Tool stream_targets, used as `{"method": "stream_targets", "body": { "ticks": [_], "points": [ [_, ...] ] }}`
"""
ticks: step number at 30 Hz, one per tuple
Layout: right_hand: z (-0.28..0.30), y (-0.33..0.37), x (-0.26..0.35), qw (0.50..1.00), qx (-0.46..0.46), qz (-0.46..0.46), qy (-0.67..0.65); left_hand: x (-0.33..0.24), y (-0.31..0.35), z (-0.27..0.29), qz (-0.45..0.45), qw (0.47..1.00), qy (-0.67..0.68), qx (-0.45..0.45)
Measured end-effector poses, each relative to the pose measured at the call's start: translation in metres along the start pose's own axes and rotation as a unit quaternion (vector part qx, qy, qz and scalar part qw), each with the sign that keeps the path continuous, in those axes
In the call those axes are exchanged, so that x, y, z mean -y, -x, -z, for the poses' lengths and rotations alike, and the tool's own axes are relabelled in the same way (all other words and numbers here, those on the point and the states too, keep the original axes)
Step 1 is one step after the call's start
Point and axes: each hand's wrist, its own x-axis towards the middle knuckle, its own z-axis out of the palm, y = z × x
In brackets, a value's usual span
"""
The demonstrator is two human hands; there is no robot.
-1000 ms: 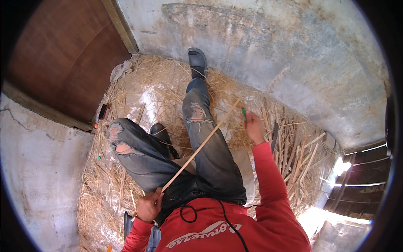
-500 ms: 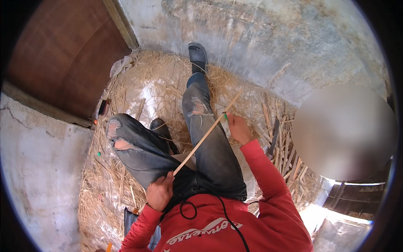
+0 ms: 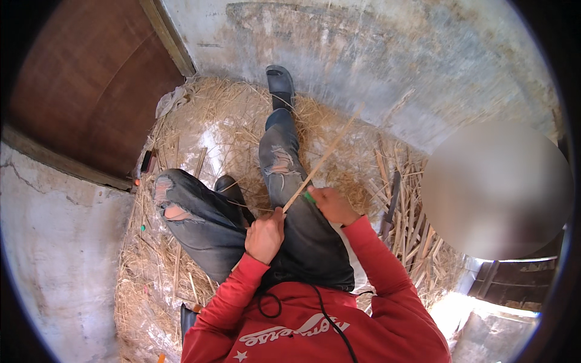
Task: The person shaves a wooden stick using a utility knife and a machete, scraping thin layers of wood from the surface while sitting on a ground covered in shavings.
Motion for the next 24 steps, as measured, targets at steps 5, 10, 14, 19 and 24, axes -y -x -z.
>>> {"method": "stream_targets", "body": {
  "ticks": [5, 10, 14, 19, 24],
  "points": [
    [0.025, -0.032, -0.018, 0.976, -0.207, -0.036, 0.059, 0.008, 0.016, 0.006, 0.003, 1.000, 0.009, -0.009],
    [0.030, -0.050, -0.017, 0.979, -0.182, -0.027, 0.090, 0.011, 0.021, 0.004, -0.003, 1.000, -0.009, 0.005],
    [0.003, -0.031, 0.004, 0.988, -0.081, 0.001, 0.131, 0.009, 0.007, -0.007, -0.001, 1.000, -0.023, 0.005],
    [-0.015, -0.003, 0.021, 0.991, -0.061, -0.008, 0.121, -0.002, -0.014, -0.018, 0.024, 0.999, -0.020, 0.008],
    [-0.016, 0.006, 0.025, 0.995, -0.038, 0.052, 0.078, -0.009, -0.027, -0.020, 0.041, 0.999, 0.002, 0.014]
  ]
}}
